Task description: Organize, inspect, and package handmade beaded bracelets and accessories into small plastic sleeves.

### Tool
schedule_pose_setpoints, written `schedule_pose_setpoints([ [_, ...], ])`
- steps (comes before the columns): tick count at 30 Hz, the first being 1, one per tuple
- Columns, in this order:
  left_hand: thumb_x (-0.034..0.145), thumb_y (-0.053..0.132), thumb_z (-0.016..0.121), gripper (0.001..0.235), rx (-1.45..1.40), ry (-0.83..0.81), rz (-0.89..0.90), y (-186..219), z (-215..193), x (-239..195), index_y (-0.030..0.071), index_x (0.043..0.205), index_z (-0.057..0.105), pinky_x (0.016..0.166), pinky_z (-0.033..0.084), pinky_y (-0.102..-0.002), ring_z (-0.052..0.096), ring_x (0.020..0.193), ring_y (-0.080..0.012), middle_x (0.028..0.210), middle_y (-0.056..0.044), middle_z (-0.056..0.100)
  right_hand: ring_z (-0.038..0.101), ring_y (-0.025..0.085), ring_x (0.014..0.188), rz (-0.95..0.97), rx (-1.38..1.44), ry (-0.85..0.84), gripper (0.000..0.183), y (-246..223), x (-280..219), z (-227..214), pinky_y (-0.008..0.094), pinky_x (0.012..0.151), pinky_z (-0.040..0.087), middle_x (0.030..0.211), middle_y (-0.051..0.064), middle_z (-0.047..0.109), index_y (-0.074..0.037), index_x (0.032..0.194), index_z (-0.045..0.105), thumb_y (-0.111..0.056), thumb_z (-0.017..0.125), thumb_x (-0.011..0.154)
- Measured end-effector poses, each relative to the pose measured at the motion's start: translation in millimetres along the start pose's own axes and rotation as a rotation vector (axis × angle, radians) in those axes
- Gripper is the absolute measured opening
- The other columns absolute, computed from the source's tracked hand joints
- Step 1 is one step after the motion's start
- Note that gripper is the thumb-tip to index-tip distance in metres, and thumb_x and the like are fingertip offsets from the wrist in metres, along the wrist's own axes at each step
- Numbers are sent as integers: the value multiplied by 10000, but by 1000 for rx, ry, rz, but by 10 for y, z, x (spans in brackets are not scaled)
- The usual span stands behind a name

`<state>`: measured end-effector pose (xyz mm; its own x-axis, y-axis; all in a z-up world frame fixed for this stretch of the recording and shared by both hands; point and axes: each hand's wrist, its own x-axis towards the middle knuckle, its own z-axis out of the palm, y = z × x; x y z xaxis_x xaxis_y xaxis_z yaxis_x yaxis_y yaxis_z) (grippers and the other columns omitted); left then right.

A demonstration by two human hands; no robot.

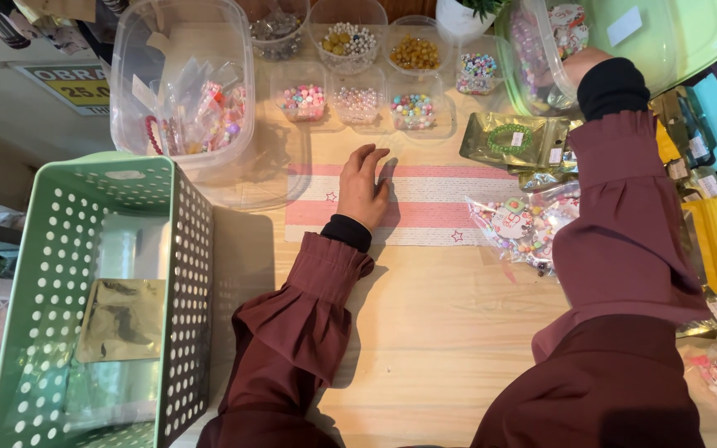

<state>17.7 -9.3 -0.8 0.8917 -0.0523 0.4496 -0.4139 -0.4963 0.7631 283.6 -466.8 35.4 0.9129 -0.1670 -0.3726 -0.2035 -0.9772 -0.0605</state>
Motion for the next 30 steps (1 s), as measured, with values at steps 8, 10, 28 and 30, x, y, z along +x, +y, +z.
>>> schedule_pose_setpoints([
  [8,793,-35,712,531,10,14,26,21,-19,22,70,1304,613,1060,459,-482,537,1272,-422,1384,-213,538,666,378,1137,-318,-373,173,540,1051,1723,612,445,1016,513,1292,187,712,-90,1258,762,-513,522,1024],
  [10,795,-33,713,525,8,9,21,-8,5,10,71,1300,615,1059,462,-480,539,1271,-420,1383,-211,541,671,381,1097,-284,-278,285,505,628,513,800,451,986,519,1239,194,715,-79,1198,761,-496,547,1009],
  [28,815,-57,693,482,-35,26,19,1,-1,25,68,1277,641,1054,490,-459,559,1259,-409,1370,-204,552,620,251,854,-865,1830,64,291,-434,-1379,-415,396,773,501,922,131,621,-36,919,520,-242,553,1121],
  [30,830,-72,673,467,-78,42,20,69,-58,40,72,1273,650,1049,508,-441,575,1256,-396,1368,-195,561,613,267,854,-894,1883,-144,286,-805,-1847,-397,403,794,509,968,164,628,-3,963,518,-203,544,1166],
])
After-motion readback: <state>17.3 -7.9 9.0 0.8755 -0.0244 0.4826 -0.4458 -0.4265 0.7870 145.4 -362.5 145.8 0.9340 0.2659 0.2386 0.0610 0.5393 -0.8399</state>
